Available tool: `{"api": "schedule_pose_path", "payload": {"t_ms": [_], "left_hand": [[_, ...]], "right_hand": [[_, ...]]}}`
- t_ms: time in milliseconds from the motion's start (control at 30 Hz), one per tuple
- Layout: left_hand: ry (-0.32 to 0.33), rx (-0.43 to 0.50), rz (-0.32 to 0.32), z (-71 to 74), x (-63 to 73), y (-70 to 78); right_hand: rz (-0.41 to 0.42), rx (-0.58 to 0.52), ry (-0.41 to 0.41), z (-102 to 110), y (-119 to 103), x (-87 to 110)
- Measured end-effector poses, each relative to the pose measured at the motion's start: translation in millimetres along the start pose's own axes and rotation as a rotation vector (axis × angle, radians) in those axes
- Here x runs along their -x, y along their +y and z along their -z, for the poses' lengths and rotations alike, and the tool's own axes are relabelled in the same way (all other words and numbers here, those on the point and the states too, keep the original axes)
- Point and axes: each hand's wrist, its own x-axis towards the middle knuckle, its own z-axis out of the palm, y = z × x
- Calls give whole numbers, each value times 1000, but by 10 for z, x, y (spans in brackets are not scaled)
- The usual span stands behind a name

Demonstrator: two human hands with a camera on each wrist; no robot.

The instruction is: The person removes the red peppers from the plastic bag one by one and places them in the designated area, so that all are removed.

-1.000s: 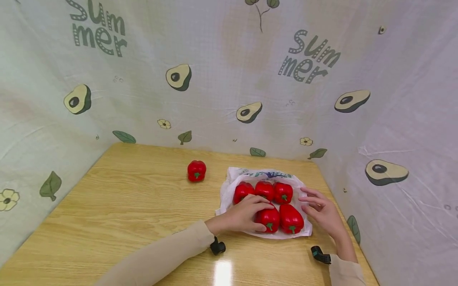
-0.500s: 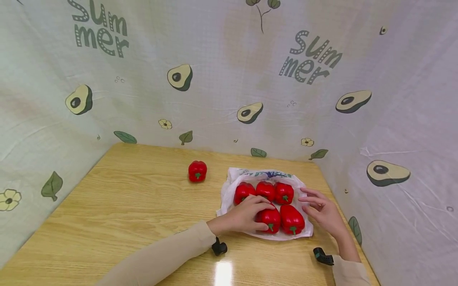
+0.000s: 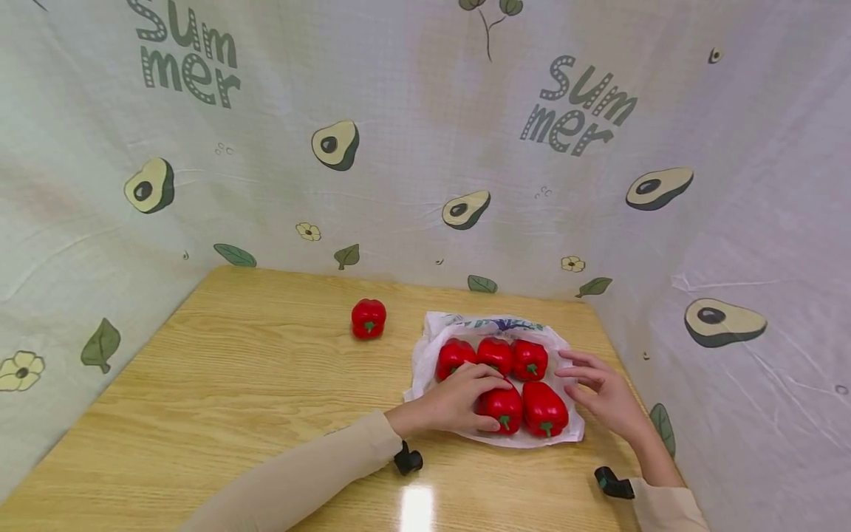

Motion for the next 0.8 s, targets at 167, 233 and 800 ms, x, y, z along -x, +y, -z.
{"api": "schedule_pose_path", "payload": {"t_ms": [167,233,800], "left_hand": [[6,6,8,5,-1,18],[8,10,8,5,-4,20],[-2,15,-36,218,75,7]], "right_hand": [[12,29,-8,15,-38,-33],[5,33,-13,23,-54,-39],[-10,41,1,12,-66,-34]]}}
